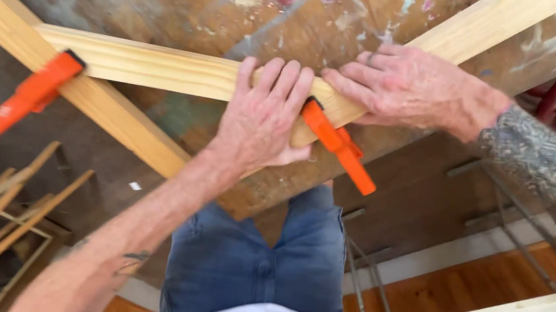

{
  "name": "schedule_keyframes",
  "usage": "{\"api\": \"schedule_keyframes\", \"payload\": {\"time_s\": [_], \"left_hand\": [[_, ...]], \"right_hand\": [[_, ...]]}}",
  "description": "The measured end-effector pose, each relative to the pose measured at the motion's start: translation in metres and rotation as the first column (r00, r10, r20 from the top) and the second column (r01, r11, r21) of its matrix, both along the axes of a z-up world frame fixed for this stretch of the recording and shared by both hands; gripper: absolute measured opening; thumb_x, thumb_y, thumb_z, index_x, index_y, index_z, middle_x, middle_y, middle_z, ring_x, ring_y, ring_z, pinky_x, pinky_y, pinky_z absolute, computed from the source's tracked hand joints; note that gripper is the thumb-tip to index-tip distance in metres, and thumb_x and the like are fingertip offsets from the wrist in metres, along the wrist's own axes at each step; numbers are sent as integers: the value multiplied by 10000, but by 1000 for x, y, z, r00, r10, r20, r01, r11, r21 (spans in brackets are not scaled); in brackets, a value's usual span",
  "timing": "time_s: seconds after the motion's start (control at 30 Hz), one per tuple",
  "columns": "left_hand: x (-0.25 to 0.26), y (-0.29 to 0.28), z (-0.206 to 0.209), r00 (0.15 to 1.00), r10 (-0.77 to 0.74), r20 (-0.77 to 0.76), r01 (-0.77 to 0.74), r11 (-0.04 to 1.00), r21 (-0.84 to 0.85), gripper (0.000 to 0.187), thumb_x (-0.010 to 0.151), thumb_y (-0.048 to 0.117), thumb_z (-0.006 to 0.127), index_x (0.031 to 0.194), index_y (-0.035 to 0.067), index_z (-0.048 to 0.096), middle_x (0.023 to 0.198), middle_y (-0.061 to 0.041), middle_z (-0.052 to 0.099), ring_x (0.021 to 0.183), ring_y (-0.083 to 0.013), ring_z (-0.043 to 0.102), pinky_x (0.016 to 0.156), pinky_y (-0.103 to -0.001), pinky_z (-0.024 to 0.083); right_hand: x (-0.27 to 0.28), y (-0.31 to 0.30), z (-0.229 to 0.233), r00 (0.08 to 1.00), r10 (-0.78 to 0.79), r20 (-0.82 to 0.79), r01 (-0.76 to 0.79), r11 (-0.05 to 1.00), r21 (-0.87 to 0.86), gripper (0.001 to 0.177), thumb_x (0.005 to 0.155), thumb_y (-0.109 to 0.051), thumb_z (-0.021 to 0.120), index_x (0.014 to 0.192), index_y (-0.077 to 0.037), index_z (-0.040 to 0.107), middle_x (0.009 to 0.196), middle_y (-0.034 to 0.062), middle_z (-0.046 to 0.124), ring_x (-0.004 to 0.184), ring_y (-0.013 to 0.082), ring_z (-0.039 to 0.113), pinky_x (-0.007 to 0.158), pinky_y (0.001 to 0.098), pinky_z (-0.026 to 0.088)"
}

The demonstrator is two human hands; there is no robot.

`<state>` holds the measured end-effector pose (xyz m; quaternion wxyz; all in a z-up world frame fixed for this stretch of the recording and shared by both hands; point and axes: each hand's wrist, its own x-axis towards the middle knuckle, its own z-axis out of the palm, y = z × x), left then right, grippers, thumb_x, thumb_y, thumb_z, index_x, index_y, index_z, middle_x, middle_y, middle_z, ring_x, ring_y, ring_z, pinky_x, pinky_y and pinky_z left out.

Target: Assembling a wooden frame using clamps and a power drill

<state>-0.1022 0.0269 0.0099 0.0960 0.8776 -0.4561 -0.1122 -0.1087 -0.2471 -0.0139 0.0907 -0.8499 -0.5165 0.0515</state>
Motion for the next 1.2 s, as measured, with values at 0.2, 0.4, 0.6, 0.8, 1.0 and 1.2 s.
{"api": "schedule_keyframes", "payload": {"time_s": [0.2, 0.4, 0.6, 0.8, 1.0, 1.2], "left_hand": [[-1, 1, -3, 999, 13, 40, -10, 997, -71, 973, 623, 702, 713, 1300, 19, 564, 1233, -108, 580, 1092, -280, 548, 976, -480, 388], [-3, 2, -7, 999, 8, 51, -5, 998, -67, 1013, 621, 759, 685, 1297, 14, 566, 1214, -117, 578, 1086, -286, 539, 1007, -506, 369], [-1, 2, -7, 998, 13, 55, -8, 995, -101, 970, 598, 701, 707, 1275, 20, 575, 1206, -98, 570, 1063, -280, 543, 990, -500, 379], [-2, 2, -9, 999, 24, 40, -18, 990, -141, 977, 561, 675, 738, 1266, 18, 577, 1196, -98, 583, 1061, -284, 566, 989, -507, 377], [-13, 4, 0, 998, 63, -15, -62, 998, 16, 1230, 595, 777, 822, 1512, 33, 476, 1470, -127, 525, 1361, -286, 495, 1207, -531, 275], [-89, 14, 30, 777, 588, -223, -628, 747, -219, 607, 911, 418, 826, 1227, 3, 514, 1214, -177, 522, 1135, -346, 542, 1024, -531, 453]], "right_hand": [[-2, -6, -7, 994, -37, -98, 40, 999, 32, 736, 952, -631, 588, 1452, -91, 566, 1173, 1, 687, 760, 200, 640, 719, 319, 537], [1, -9, -8, 990, 0, -138, 0, 1000, 1, 804, 905, -610, 632, 1498, -80, 514, 1202, 19, 667, 754, 214, 610, 698, 340, 543], [6, -7, -6, 983, 49, -175, -47, 999, 15, 805, 898, -548, 680, 1480, -23, 501, 1061, 32, 657, 688, 242, 608, 650, 379, 523], [6, -9, -10, 975, 65, -211, -61, 998, 25, 796, 912, -522, 665, 1486, -3, 482, 1082, 51, 664, 794, 257, 640, 702, 387, 545], [23, 3, 30, 883, -46, -468, 13, 997, -73, 767, 889, -505, 696, 1470, -48, 490, 1050, 95, 700, 938, 287, 668, 787, 425, 510], [76, 27, 65, 274, -304, -912, 210, 945, -252, 469, 933, -296, 559, 1357, -112, 639, 1300, 15, 739, 1088, 150, 744, 979, 322, 538]]}}
